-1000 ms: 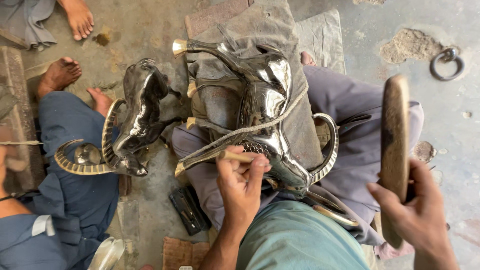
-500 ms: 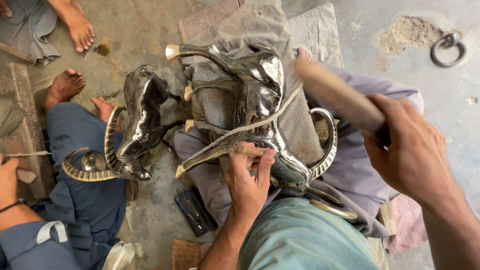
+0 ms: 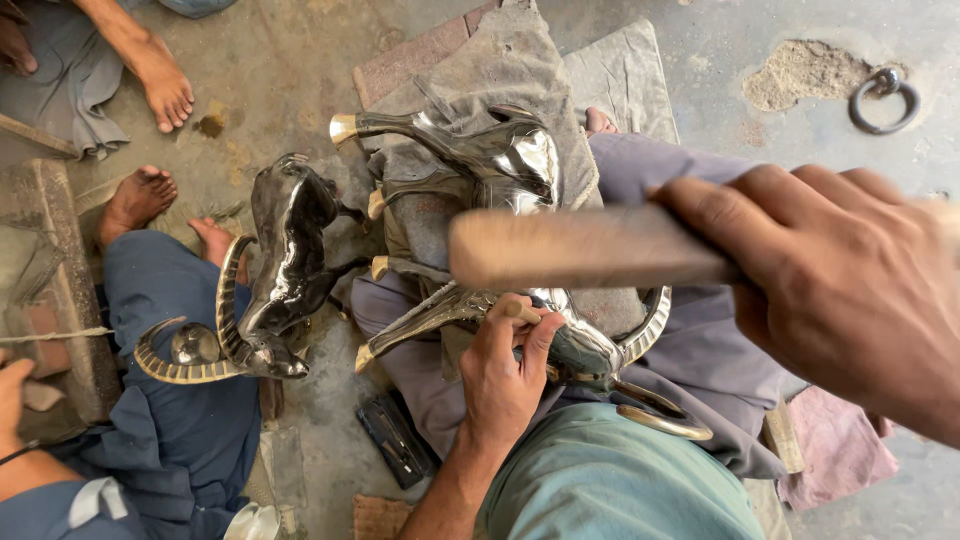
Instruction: The person sits on the floor and uses a wooden mallet and a small metal chisel to hammer a decorative pattern into the side of a polished metal goat sculpture. The sculpture is held steady on a cloth-covered support on the lap. The person repeatedly taps the chisel to create a textured surface on the animal's flank.
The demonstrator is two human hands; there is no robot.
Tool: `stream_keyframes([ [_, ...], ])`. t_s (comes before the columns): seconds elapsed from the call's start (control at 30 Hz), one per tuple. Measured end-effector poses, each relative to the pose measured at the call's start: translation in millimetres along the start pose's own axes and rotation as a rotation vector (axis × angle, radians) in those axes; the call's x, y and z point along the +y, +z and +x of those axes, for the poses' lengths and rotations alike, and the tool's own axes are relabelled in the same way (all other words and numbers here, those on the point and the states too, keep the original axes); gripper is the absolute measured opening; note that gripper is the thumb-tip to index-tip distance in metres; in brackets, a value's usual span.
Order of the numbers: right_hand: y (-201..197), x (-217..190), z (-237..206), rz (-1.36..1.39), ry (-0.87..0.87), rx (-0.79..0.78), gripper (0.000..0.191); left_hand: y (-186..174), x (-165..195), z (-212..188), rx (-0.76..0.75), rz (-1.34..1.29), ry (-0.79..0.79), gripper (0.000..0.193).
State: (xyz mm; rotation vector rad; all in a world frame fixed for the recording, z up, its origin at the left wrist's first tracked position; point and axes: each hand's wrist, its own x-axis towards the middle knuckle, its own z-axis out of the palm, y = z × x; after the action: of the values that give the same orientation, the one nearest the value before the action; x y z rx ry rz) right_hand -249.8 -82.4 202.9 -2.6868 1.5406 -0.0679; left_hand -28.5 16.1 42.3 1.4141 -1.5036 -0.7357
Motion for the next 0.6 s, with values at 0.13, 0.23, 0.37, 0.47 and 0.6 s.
stream_keyframes([
  [0.13, 9, 8, -15, 0.135, 0.037, 0.02, 0.073, -1, -2, -1, -0.028, 0.024, 0.047, 0.018],
  [0.23, 24, 18, -30, -0.029, 0.002, -0.046, 0.07, -2, -4, 1, -0.068, 0.067, 0.046, 0.019],
  [0.37, 39, 26, -43, 0.098, 0.177, -0.09, 0.068, -7, -3, 15, -0.19, 0.206, 0.086, 0.025],
  [0.47, 48, 24, -57, -0.243, 0.233, -0.364, 0.065, -13, 2, 31, -0.316, 0.203, 0.074, 0.029],
  [0.6, 61, 26, -75, 0.224, 0.42, -0.12, 0.061, -17, 12, 54, -0.481, 0.156, 0.129, 0.041],
])
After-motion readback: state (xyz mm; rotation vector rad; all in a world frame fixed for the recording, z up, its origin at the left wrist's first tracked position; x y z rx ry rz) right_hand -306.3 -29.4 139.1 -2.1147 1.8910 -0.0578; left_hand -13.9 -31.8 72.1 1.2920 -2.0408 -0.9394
